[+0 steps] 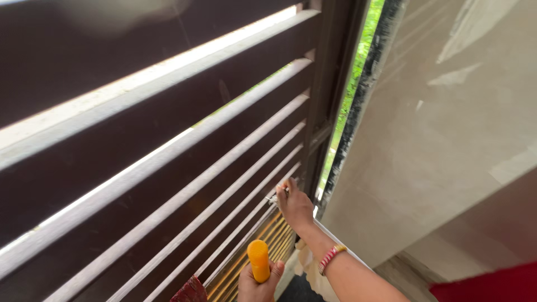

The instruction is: The person sweeps a marble floor using a broom, moving from the entryway into a hallway and along the base of several storage units and walls.

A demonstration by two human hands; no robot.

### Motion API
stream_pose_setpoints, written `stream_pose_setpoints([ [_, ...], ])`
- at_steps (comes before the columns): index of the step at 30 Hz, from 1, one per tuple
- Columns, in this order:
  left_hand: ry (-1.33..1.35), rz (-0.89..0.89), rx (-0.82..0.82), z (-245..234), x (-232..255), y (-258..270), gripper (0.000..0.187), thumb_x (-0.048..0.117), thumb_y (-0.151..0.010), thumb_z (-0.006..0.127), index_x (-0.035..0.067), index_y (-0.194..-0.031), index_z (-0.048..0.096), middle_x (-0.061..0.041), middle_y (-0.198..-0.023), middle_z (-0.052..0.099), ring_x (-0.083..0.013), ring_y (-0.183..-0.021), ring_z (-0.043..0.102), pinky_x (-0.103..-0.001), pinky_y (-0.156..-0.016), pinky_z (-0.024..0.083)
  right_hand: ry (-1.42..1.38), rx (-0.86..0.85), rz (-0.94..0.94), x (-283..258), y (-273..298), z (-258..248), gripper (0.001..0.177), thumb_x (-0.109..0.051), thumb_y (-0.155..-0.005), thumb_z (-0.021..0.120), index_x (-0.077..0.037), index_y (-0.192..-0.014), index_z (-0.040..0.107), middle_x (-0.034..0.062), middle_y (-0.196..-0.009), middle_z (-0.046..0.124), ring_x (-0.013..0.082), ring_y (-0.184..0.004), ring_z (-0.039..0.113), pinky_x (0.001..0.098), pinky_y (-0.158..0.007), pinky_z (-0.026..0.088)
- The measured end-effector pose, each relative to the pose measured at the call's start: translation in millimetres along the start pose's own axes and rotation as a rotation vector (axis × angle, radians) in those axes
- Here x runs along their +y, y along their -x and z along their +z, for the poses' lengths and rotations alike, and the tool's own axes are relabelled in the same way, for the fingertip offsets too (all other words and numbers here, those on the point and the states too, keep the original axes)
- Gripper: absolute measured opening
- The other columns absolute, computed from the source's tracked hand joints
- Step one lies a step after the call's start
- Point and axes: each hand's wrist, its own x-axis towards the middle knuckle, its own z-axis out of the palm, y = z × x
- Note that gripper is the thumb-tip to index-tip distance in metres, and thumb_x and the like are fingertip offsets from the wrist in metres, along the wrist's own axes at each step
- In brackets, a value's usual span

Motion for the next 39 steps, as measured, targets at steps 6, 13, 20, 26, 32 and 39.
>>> stream_pose_setpoints([
  [6, -0.110, 0.028, 0.012, 6, 21, 9, 0.025, 0.014, -0.081, 0.085, 0.003, -0.070, 0.066, -0.001, -0.060, 0.061, -0.0095, -0.056, 0.057, -0.029, -0.056, 0.048, -0.016, 0.055, 0.004, -12, 5, -9, 0.029, -0.042, -0.101, 0.050, -0.016, -0.112, 0.053, 0.0144, -0.075, 0.071, 0.0398, -0.078, 0.071, 0.0532, -0.074, 0.052],
  [13, -0.282, -0.020, -0.049, 7, 40, 21, 0.030, 0.025, -0.083, 0.084, 0.003, -0.071, 0.067, -0.002, -0.058, 0.061, -0.0096, -0.055, 0.057, -0.029, -0.056, 0.048, -0.109, -0.074, 0.127, -21, 23, -27, 0.036, -0.046, -0.099, 0.052, -0.018, -0.123, 0.052, 0.0124, -0.082, 0.073, 0.0324, -0.085, 0.073, 0.0469, -0.082, 0.051],
  [20, -0.203, 0.058, -0.145, 2, 54, 36, 0.030, 0.024, -0.083, 0.083, 0.003, -0.070, 0.066, 0.001, -0.057, 0.058, -0.0080, -0.053, 0.052, -0.028, -0.052, 0.043, 0.124, 0.130, 0.088, 15, 82, -10, 0.060, -0.034, -0.083, 0.072, -0.017, -0.137, 0.051, 0.0145, -0.130, 0.059, 0.0330, -0.127, 0.049, 0.0516, -0.109, 0.031],
  [26, -0.232, 0.042, -0.265, -16, 57, 50, 0.031, 0.024, -0.085, 0.082, 0.003, -0.069, 0.066, 0.002, -0.055, 0.055, -0.0072, -0.052, 0.049, -0.028, -0.050, 0.039, 0.106, 0.371, 0.098, 2, 139, -20, 0.037, -0.029, -0.080, 0.076, -0.015, -0.114, 0.071, 0.0123, -0.128, 0.062, 0.0325, -0.126, 0.049, 0.0461, -0.106, 0.037],
  [32, -0.307, -0.011, -0.351, -42, 47, 56, 0.035, 0.028, -0.085, 0.081, 0.001, -0.070, 0.066, 0.000, -0.054, 0.054, -0.0094, -0.051, 0.049, -0.031, -0.050, 0.039, -0.570, 0.109, 0.425, -79, 192, -46, 0.030, -0.034, -0.091, 0.067, -0.012, -0.110, 0.072, 0.0029, -0.109, 0.067, 0.0147, -0.090, 0.061, 0.0334, -0.075, 0.051],
  [39, -0.392, 0.029, -0.473, -51, 47, 91, 0.036, 0.035, -0.081, 0.083, 0.005, -0.070, 0.067, 0.001, -0.053, 0.057, -0.0089, -0.050, 0.052, -0.031, -0.050, 0.042, -0.825, 0.055, 0.339, -113, 241, -46, 0.031, -0.030, -0.096, 0.065, -0.004, -0.113, 0.070, 0.0014, -0.103, 0.068, 0.0078, -0.095, 0.063, 0.0274, -0.086, 0.052],
])
